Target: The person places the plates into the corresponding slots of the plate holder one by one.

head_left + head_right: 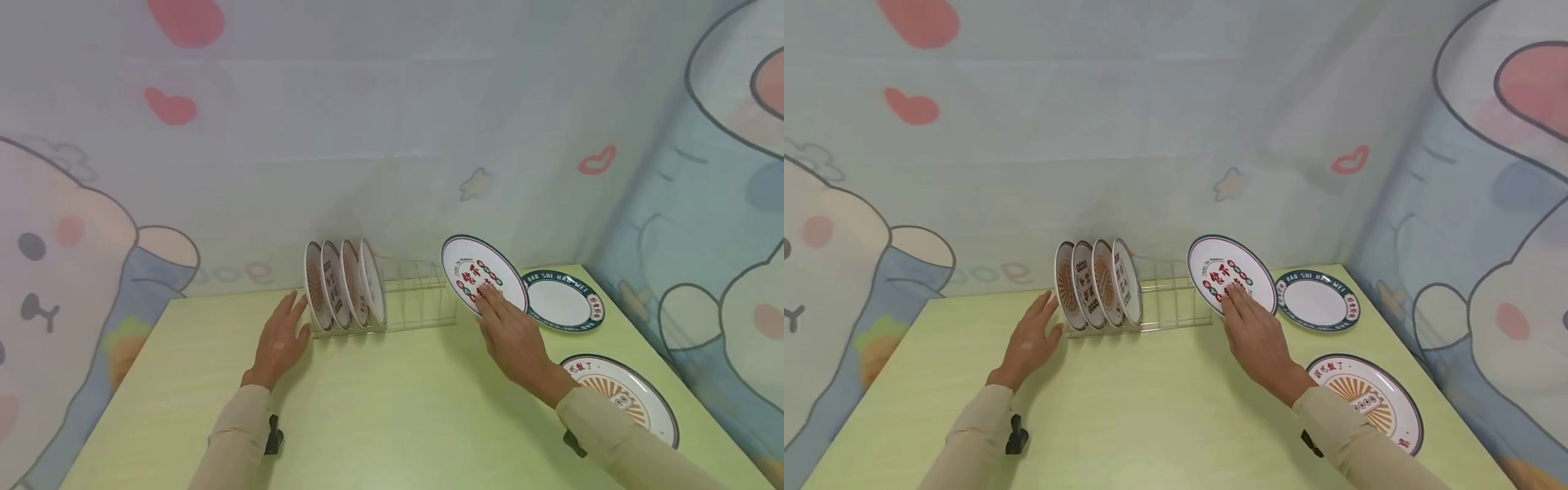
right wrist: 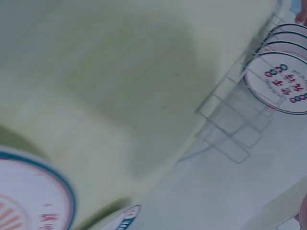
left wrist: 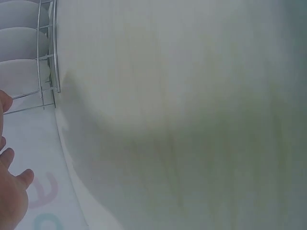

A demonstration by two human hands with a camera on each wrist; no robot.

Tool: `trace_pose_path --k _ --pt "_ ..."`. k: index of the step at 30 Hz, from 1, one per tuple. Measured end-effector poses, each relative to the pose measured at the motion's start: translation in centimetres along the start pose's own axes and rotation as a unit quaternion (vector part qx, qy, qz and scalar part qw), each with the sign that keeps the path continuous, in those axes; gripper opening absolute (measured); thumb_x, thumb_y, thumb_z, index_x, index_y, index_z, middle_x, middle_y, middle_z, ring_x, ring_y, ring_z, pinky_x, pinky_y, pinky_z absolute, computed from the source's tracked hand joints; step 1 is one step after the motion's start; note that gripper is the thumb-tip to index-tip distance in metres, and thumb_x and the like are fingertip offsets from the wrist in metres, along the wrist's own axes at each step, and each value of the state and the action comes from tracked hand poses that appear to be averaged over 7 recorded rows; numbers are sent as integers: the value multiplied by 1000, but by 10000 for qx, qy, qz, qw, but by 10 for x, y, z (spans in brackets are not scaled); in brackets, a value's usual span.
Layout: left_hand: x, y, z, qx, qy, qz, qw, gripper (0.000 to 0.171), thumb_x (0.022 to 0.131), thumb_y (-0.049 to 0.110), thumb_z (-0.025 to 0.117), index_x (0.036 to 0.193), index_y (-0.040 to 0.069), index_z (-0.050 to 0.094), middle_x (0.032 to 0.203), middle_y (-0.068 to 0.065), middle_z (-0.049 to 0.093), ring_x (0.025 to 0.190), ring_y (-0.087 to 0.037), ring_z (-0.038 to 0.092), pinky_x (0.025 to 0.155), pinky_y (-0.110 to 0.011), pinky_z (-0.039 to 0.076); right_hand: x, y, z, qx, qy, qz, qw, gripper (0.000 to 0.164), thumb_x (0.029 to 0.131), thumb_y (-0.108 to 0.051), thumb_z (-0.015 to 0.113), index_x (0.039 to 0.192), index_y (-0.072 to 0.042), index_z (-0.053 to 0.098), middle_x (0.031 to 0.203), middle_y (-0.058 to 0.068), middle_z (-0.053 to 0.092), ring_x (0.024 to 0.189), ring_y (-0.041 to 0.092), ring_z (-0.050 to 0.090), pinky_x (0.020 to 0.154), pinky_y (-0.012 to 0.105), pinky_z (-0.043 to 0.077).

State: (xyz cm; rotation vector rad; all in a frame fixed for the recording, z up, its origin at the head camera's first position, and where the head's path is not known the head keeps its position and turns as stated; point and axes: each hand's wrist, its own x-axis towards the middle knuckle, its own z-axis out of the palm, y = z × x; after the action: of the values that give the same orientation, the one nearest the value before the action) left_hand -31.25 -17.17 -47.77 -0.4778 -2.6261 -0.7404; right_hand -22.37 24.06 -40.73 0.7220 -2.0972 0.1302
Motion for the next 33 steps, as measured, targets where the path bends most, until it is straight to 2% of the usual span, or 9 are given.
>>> trace_pose_path --k 3,5,7,13,18,21,27,33 --pt "0 1 1 -18 39 -12 10000 58 96 12 60 150 2 42 158 -26 33 146 -45 32 116 -61 31 16 -7 5 147 71 30 9999 30 101 -12 57 121 8 64 126 26 67 115 41 67 88 53 57" --pt "-1 0 1 -12 69 -32 10000 58 95 11 60 150 2 42 158 -26 34 146 -45 32 116 -61 31 28 -14 11 285 141 17 9995 33 91 -5 68 121 7 65 125 25 68 115 41 67 90 52 56" --pt "-1 -1 2 -28 89 -32 10000 58 95 11 61 149 1 42 158 -26 33 146 -45 32 116 -61 31 38 -21 18 418 228 26 9989 40 84 -1 74 122 7 65 124 24 69 114 39 68 91 51 56" --pt "-1 0 2 -45 138 1 9999 58 94 12 62 149 2 44 157 -26 35 146 -45 33 117 -60 31 63 -41 40 694 357 29 9969 42 85 -1 73 125 5 63 123 23 69 114 36 69 91 48 57" --pt "0 0 1 -49 158 -13 9999 57 95 11 62 148 3 45 157 -26 36 146 -45 33 116 -60 32 83 -54 60 838 629 55 9945 39 87 -1 70 125 5 63 122 23 69 111 36 70 88 48 58" --pt "1 0 1 -75 240 41 9997 58 94 10 62 148 3 45 157 -26 36 145 -45 34 116 -60 32 92 -61 70 1016 742 303 9916 39 90 -2 68 128 6 62 124 24 68 113 36 69 88 48 58" --pt "1 0 3 -16 341 74 9994 58 93 10 62 148 3 45 156 -27 37 145 -46 35 115 -61 33 102 -77 86 1495 631 930 9823 38 97 -6 60 134 4 59 130 21 66 116 35 67 85 45 59" --pt "-2 1 3 -94 431 85 9990 58 93 9 63 147 2 46 155 -27 38 143 -47 36 112 -63 35 103 -90 98 1639 741 1175 9766 36 97 -8 58 131 4 61 128 19 67 117 33 66 86 43 59"
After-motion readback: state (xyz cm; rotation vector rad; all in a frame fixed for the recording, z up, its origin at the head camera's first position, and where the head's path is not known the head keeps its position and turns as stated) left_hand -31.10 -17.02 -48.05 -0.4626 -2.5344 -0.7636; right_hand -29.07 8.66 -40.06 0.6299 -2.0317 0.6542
